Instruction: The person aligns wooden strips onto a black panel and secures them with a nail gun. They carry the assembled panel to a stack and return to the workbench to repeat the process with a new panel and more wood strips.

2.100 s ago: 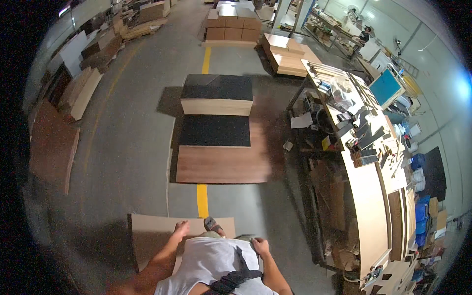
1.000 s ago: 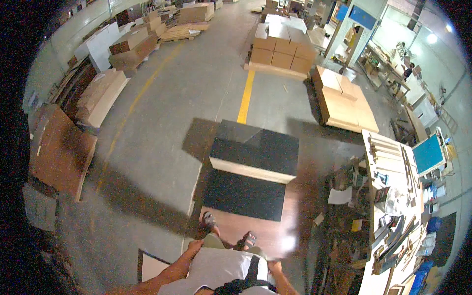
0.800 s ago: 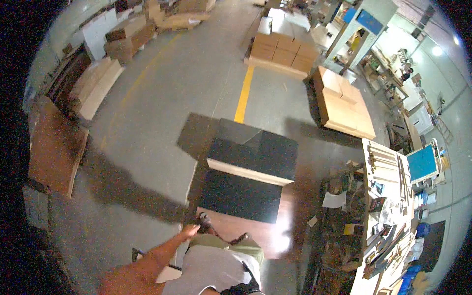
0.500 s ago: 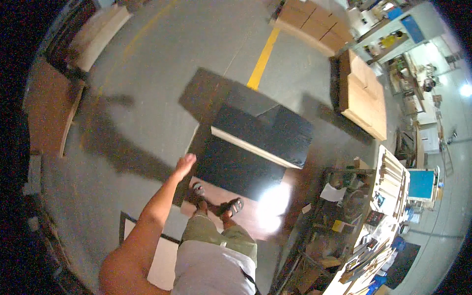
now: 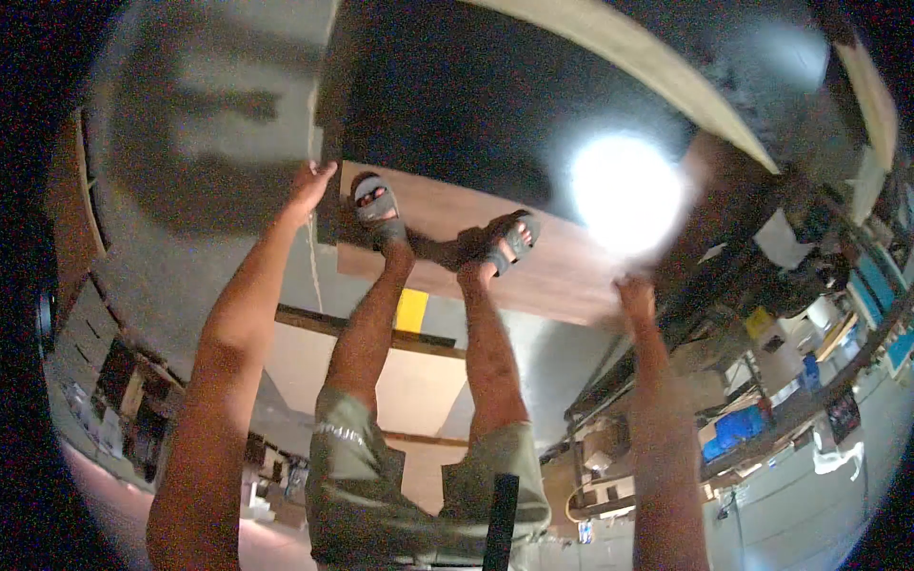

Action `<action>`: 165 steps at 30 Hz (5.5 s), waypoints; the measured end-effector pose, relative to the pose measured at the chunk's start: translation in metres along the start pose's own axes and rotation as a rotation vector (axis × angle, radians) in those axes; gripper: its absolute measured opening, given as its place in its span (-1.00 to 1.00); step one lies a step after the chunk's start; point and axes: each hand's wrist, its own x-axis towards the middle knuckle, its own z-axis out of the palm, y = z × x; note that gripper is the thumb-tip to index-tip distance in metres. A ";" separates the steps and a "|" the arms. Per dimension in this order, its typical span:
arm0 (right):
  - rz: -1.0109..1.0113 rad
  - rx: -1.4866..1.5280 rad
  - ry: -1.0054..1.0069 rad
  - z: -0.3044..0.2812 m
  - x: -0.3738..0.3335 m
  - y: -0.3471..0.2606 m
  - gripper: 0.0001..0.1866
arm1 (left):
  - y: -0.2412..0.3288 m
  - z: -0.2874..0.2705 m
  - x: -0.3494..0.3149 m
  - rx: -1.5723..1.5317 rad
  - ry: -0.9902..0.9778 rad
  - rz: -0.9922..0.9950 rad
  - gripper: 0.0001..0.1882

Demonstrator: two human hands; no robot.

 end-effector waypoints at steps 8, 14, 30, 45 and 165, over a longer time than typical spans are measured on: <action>1.252 0.934 0.015 0.066 0.143 0.060 0.11 | -0.025 0.016 0.116 0.055 0.076 0.050 -0.09; 1.257 1.272 0.413 -0.005 0.150 0.038 -0.09 | 0.029 0.062 0.108 -0.096 -0.106 -0.041 -0.06; 1.384 1.507 0.212 -0.004 0.120 0.032 -0.02 | 0.005 0.045 0.138 0.010 -0.008 -0.227 0.02; 1.363 1.098 0.332 -0.084 0.074 0.059 0.12 | 0.080 -0.052 0.031 0.451 0.121 -0.112 0.02; 2.697 1.659 1.229 0.573 -1.142 -0.446 -0.38 | 0.178 0.754 -1.156 0.550 -0.129 1.364 -0.44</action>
